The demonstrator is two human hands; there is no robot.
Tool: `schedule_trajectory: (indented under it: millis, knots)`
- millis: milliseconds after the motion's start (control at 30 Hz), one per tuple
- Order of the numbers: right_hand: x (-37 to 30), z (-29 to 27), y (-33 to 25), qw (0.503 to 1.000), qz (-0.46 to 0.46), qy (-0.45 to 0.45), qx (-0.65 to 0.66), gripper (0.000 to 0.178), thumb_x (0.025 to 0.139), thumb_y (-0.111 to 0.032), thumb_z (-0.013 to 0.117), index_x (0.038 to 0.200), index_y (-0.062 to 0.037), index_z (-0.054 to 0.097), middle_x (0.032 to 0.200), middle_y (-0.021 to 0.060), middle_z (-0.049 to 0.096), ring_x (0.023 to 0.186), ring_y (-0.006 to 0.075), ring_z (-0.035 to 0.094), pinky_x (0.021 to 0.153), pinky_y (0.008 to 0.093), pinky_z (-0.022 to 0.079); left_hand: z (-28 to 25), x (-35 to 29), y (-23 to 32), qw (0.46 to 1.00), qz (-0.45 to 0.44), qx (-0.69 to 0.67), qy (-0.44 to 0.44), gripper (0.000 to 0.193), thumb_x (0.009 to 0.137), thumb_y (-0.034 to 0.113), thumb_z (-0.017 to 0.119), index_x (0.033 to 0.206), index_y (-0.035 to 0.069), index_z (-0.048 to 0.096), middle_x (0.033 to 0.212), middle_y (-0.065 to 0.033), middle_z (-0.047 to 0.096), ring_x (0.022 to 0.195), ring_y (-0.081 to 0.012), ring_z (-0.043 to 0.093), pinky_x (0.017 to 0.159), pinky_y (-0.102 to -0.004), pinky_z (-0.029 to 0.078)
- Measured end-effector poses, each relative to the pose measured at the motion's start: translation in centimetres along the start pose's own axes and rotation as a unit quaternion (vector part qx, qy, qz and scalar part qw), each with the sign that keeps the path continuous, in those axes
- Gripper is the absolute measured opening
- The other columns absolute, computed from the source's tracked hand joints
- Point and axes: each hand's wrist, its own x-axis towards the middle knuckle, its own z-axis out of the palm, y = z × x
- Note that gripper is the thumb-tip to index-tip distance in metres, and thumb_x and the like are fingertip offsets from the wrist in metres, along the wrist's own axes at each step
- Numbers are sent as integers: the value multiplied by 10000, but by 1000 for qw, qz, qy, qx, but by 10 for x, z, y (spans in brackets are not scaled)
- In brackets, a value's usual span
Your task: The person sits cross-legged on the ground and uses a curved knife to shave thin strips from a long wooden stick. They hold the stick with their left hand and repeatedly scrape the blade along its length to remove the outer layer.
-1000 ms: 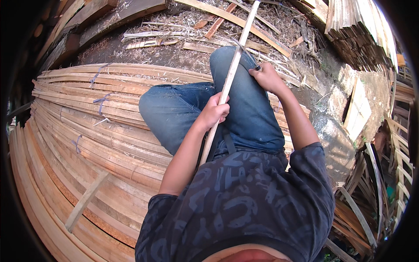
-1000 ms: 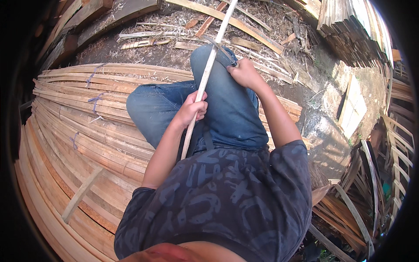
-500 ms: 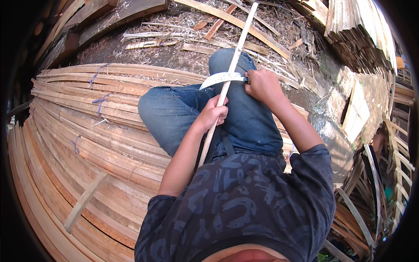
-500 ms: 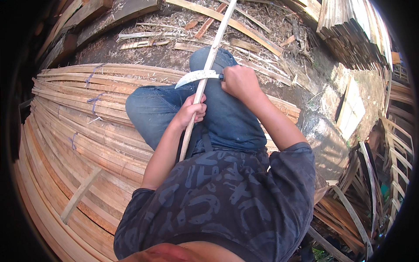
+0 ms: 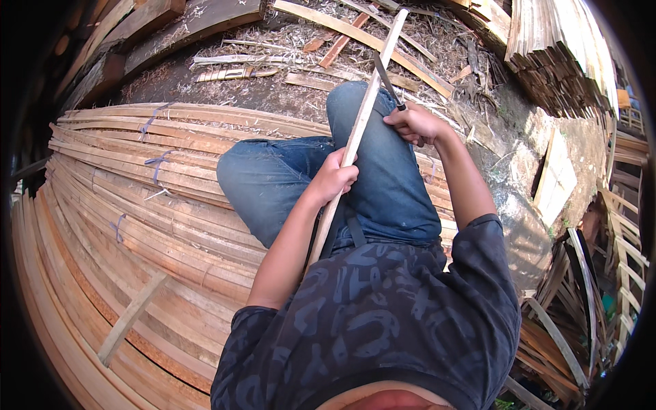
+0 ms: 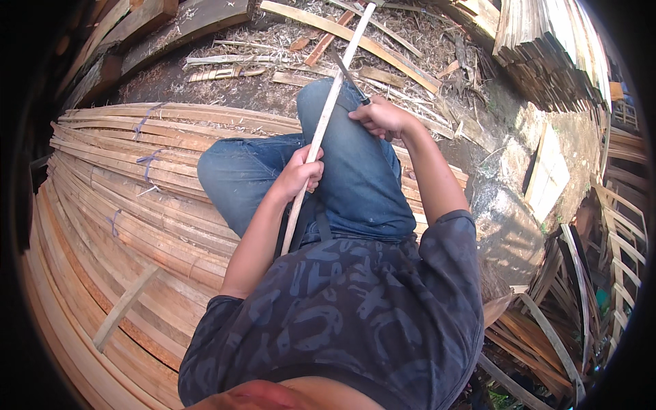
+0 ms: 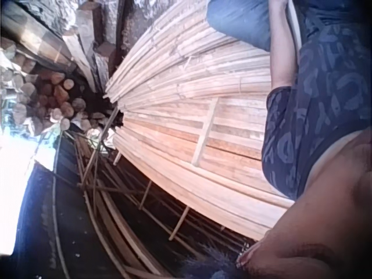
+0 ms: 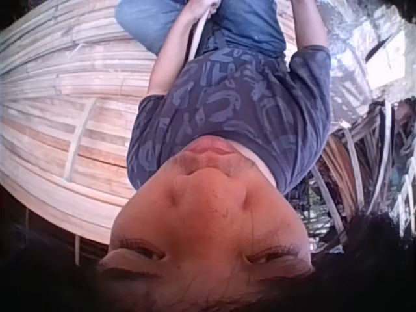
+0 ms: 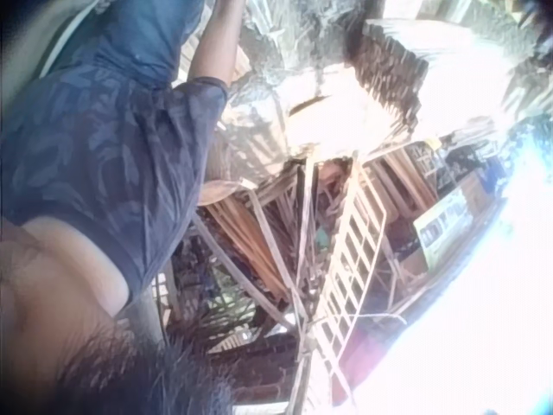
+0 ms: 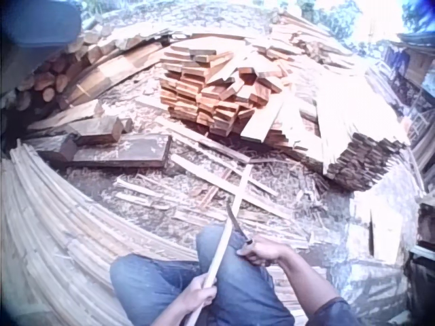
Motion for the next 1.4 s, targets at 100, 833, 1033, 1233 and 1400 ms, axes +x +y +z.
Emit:
schedule_trajectory:
  millis: [100,833,1033,1233,1400]
  knots:
    - [3,-3,5,1000,9,-12,4,358,881,-204,608,583,-125,426,478,-45,347,380,92,324,374,297,247,-3,2,-1,999,-13,-28,-23,212,744,18,508,854,132,368,570,48,340,428,-43,300,395,-218,244]
    - [-12,25,-12,686,-205,364,-596,151,692,-204,644,683,-62,693,641,169,649,634,328,667,620,409,545,-6,1,-2,998,-26,-40,-41,211,736,50,489,873,141,356,575,46,331,432,-45,290,404,-217,230]
    - [11,-8,-12,745,-143,434,-486,247,679,-212,638,687,35,642,730,257,640,716,391,655,651,454,527,0,3,2,999,-20,-27,-22,199,758,20,475,862,142,357,568,48,328,446,-41,303,405,-220,230]
    - [-2,-4,-15,992,-2,63,-109,360,813,-231,643,541,-81,462,490,29,440,415,148,439,409,343,352,-5,1,-2,1000,6,13,-23,208,751,23,477,866,140,350,565,38,347,441,-49,307,407,-225,231]
    - [0,-5,-11,999,-25,-30,-30,380,885,-222,598,553,-107,451,459,-26,368,367,98,343,374,290,245,-6,4,0,997,-14,-50,-61,226,733,22,490,873,140,356,564,37,341,431,-51,299,406,-226,225]
